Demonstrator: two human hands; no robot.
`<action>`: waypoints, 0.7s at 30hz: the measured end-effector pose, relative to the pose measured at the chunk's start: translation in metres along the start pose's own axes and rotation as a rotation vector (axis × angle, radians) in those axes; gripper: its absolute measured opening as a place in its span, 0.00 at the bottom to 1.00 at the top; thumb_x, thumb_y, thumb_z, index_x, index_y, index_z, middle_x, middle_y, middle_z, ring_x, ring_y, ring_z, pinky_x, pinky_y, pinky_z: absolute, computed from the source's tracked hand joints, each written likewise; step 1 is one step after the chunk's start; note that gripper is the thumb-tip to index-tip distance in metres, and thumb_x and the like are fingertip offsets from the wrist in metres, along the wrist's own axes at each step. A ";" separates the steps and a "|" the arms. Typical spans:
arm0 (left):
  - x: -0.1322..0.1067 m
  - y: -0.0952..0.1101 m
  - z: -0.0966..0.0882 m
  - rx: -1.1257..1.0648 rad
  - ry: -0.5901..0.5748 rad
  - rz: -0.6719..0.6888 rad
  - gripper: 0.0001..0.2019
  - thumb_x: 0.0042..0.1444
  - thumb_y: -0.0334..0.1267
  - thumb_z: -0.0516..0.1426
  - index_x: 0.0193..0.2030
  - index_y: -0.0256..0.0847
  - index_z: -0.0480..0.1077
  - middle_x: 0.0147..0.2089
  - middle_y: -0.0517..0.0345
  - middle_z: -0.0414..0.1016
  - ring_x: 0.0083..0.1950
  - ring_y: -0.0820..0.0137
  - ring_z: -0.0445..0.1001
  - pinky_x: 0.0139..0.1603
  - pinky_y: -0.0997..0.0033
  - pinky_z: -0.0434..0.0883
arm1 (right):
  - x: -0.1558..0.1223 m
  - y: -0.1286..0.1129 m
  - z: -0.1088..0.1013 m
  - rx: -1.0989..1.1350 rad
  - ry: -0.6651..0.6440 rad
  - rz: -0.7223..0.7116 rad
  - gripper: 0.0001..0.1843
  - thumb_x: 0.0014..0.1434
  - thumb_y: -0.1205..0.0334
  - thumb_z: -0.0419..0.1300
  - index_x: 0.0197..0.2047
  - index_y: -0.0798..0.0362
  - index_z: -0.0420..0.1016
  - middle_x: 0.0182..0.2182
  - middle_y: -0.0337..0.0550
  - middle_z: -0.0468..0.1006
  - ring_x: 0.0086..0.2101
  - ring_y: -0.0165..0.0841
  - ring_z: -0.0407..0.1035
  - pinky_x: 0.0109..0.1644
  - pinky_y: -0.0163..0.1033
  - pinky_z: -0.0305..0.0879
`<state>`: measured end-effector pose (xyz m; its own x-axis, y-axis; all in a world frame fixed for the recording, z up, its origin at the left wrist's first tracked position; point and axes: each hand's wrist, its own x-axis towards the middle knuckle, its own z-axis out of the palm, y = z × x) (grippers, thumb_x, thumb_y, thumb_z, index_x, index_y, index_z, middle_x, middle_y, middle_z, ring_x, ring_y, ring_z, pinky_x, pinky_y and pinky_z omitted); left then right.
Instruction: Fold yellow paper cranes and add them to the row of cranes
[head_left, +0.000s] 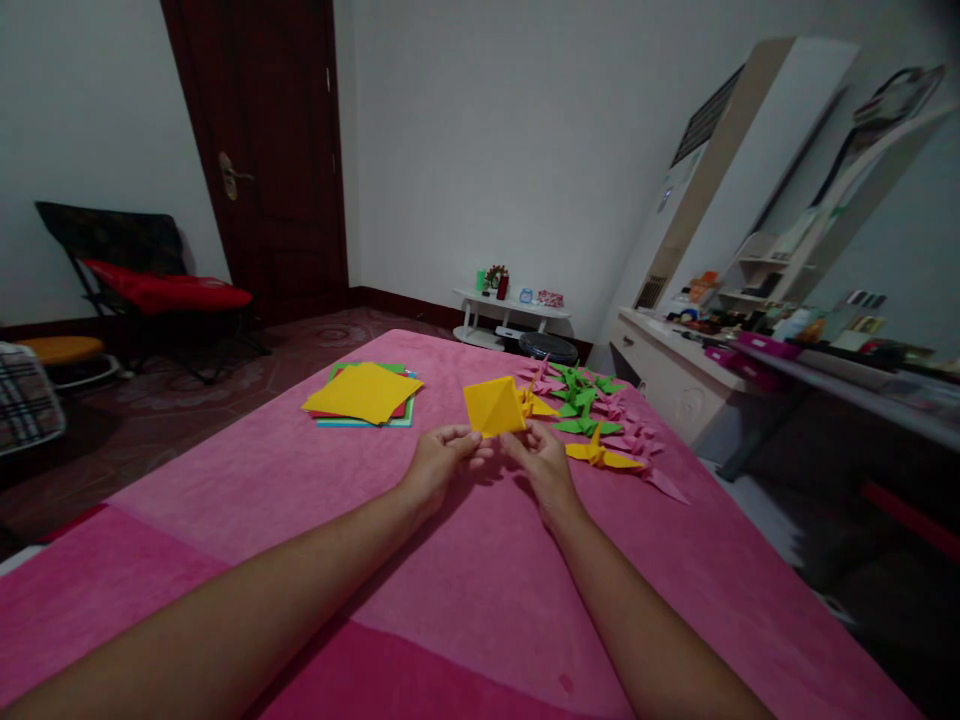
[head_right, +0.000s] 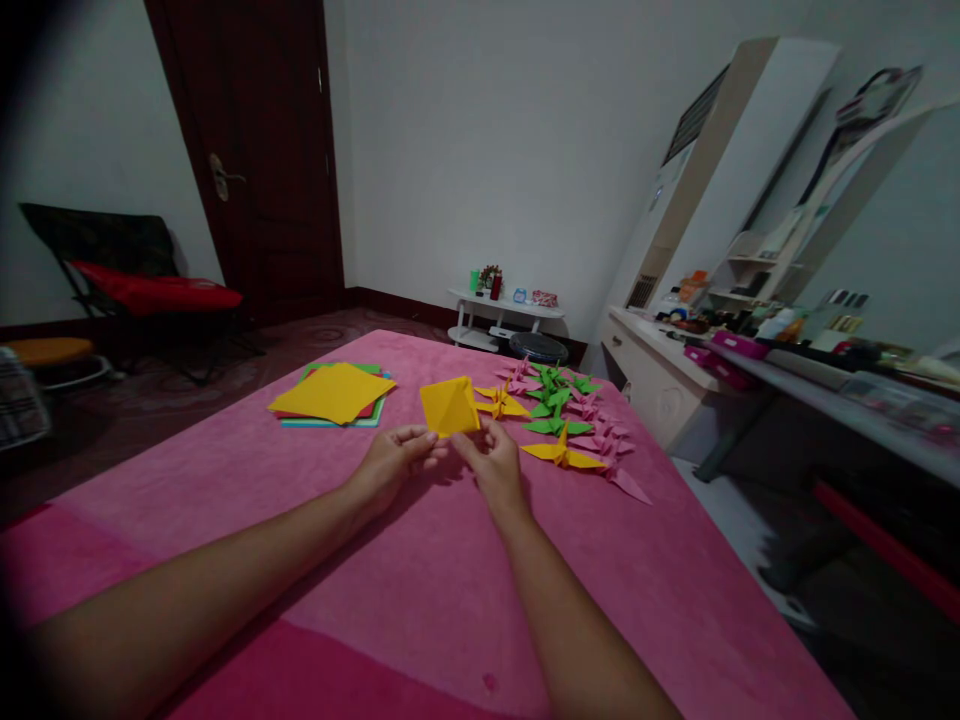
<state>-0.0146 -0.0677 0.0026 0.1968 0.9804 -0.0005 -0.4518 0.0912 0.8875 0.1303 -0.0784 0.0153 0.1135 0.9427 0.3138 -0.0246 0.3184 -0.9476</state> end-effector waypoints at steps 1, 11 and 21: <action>0.000 -0.002 -0.001 -0.024 -0.024 -0.014 0.10 0.43 0.37 0.63 0.32 0.33 0.72 0.31 0.52 0.76 0.29 0.74 0.73 0.30 0.78 0.69 | -0.002 0.002 0.003 0.002 -0.028 0.023 0.20 0.43 0.52 0.65 0.37 0.57 0.72 0.32 0.47 0.78 0.31 0.35 0.72 0.32 0.36 0.67; -0.006 -0.006 0.003 0.155 -0.133 0.036 0.16 0.45 0.46 0.62 0.26 0.32 0.71 0.23 0.55 0.70 0.22 0.78 0.66 0.22 0.79 0.58 | -0.010 0.010 0.008 -0.085 0.043 0.041 0.18 0.48 0.50 0.61 0.22 0.59 0.70 0.16 0.39 0.71 0.15 0.25 0.60 0.17 0.29 0.53; -0.003 -0.006 -0.001 0.269 -0.088 0.063 0.16 0.44 0.47 0.61 0.24 0.33 0.71 0.21 0.57 0.70 0.20 0.78 0.63 0.22 0.78 0.57 | -0.008 0.008 0.003 -0.103 0.156 -0.005 0.16 0.49 0.52 0.60 0.22 0.57 0.70 0.15 0.36 0.68 0.16 0.24 0.58 0.17 0.29 0.50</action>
<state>-0.0130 -0.0711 -0.0028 0.2553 0.9629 0.0880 -0.2204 -0.0307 0.9749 0.1262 -0.0832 0.0056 0.2663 0.9116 0.3132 0.0769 0.3038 -0.9496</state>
